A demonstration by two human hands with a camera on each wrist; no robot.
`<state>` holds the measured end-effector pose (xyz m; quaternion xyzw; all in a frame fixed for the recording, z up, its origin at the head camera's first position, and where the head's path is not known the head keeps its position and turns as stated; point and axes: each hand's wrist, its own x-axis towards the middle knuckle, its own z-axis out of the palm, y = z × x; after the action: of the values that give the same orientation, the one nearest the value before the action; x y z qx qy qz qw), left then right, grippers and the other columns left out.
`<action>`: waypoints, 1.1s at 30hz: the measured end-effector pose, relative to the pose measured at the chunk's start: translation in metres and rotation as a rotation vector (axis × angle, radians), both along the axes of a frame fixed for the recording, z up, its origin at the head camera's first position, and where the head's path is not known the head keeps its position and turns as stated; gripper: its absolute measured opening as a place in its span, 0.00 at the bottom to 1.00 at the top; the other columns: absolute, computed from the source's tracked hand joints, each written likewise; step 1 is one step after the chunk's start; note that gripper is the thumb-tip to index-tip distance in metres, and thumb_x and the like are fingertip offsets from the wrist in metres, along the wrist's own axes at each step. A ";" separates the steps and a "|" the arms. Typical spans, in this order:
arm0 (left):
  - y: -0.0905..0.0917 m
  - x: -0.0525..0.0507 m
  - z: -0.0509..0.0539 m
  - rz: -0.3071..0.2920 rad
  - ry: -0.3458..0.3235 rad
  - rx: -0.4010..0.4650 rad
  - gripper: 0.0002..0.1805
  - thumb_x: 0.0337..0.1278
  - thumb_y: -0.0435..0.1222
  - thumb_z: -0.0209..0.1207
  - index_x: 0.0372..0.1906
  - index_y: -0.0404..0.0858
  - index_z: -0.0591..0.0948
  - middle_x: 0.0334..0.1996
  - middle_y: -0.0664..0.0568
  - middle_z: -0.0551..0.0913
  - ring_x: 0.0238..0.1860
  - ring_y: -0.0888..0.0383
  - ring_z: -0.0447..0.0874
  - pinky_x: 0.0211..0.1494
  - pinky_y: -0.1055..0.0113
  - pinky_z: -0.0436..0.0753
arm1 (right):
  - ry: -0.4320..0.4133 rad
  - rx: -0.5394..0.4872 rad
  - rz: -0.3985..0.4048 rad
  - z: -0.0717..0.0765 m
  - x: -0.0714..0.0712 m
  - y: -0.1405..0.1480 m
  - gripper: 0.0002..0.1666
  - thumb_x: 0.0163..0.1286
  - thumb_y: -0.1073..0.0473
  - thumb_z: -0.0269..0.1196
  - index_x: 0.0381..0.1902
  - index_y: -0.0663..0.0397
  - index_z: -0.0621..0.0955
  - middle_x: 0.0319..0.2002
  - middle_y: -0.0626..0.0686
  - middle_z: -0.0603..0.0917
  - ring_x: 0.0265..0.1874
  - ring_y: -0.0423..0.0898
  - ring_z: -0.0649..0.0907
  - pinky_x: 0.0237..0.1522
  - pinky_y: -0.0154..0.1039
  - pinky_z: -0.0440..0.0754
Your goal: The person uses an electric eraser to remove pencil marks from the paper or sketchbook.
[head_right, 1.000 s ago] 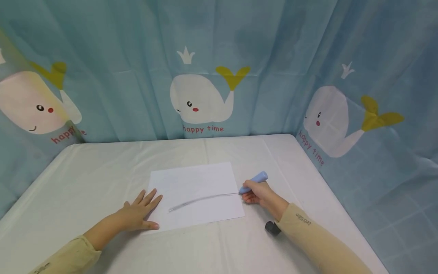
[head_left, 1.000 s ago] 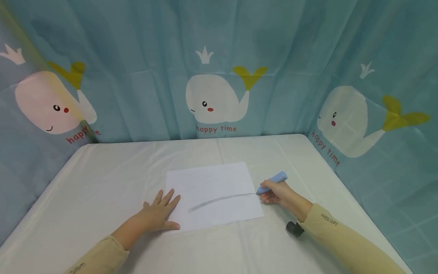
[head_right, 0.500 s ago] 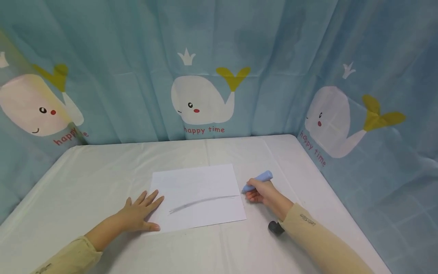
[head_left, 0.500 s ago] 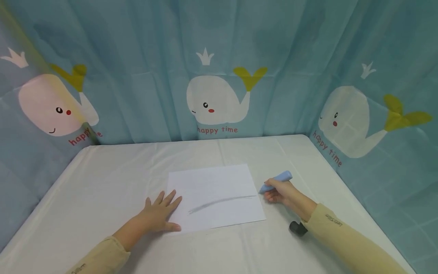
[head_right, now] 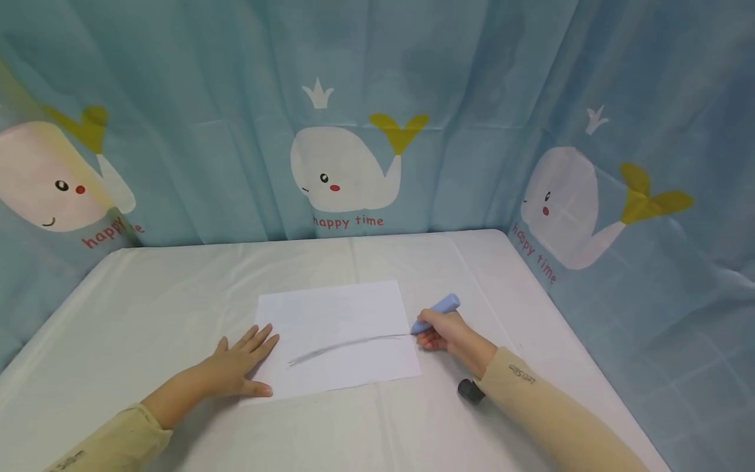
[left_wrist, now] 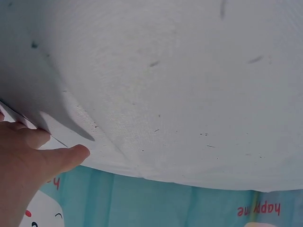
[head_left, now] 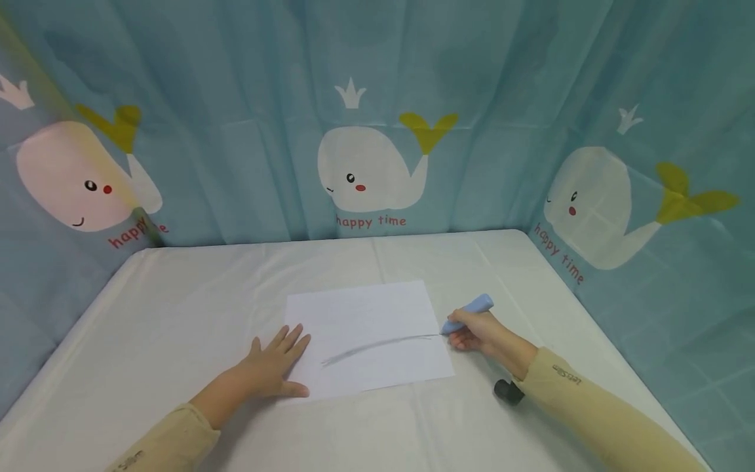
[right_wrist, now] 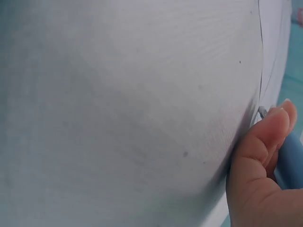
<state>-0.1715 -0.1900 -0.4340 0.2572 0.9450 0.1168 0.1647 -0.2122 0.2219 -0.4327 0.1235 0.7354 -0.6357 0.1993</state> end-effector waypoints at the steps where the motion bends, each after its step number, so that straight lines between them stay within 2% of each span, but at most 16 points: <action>1: 0.000 0.000 0.000 0.000 0.002 0.000 0.56 0.47 0.62 0.64 0.73 0.29 0.58 0.74 0.32 0.48 0.73 0.31 0.42 0.58 0.21 0.43 | -0.005 0.000 -0.008 0.000 0.000 0.000 0.14 0.66 0.62 0.55 0.38 0.71 0.78 0.17 0.51 0.80 0.15 0.39 0.78 0.22 0.29 0.78; 6: 0.001 -0.002 -0.003 -0.001 0.008 0.006 0.56 0.47 0.62 0.64 0.72 0.30 0.59 0.74 0.32 0.49 0.73 0.31 0.43 0.58 0.21 0.43 | -0.020 0.008 -0.009 -0.001 0.000 0.000 0.13 0.65 0.61 0.55 0.35 0.70 0.79 0.16 0.51 0.80 0.14 0.39 0.78 0.22 0.29 0.78; 13: 0.001 -0.003 -0.003 0.005 -0.003 -0.001 0.57 0.46 0.62 0.64 0.73 0.30 0.59 0.74 0.33 0.48 0.73 0.32 0.42 0.58 0.21 0.42 | 0.004 -0.020 -0.048 -0.001 0.001 0.001 0.15 0.65 0.61 0.56 0.37 0.74 0.79 0.16 0.51 0.81 0.14 0.39 0.79 0.21 0.28 0.79; 25: 0.001 -0.001 0.000 0.022 -0.023 -0.004 0.56 0.47 0.62 0.64 0.73 0.30 0.58 0.74 0.33 0.48 0.73 0.31 0.41 0.58 0.21 0.42 | 0.000 0.027 0.004 0.000 0.001 -0.004 0.15 0.66 0.60 0.55 0.34 0.72 0.79 0.17 0.51 0.81 0.15 0.39 0.78 0.22 0.29 0.77; 33: 0.001 0.000 0.004 0.024 -0.015 0.004 0.55 0.48 0.60 0.65 0.73 0.30 0.58 0.74 0.32 0.48 0.73 0.31 0.41 0.58 0.21 0.42 | 0.008 0.038 -0.004 0.002 -0.001 -0.004 0.16 0.66 0.60 0.56 0.36 0.73 0.79 0.18 0.52 0.81 0.15 0.39 0.79 0.23 0.29 0.79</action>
<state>-0.1720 -0.1890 -0.4298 0.2454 0.9465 0.1228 0.1699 -0.2128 0.2174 -0.4310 0.1262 0.7479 -0.6225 0.1926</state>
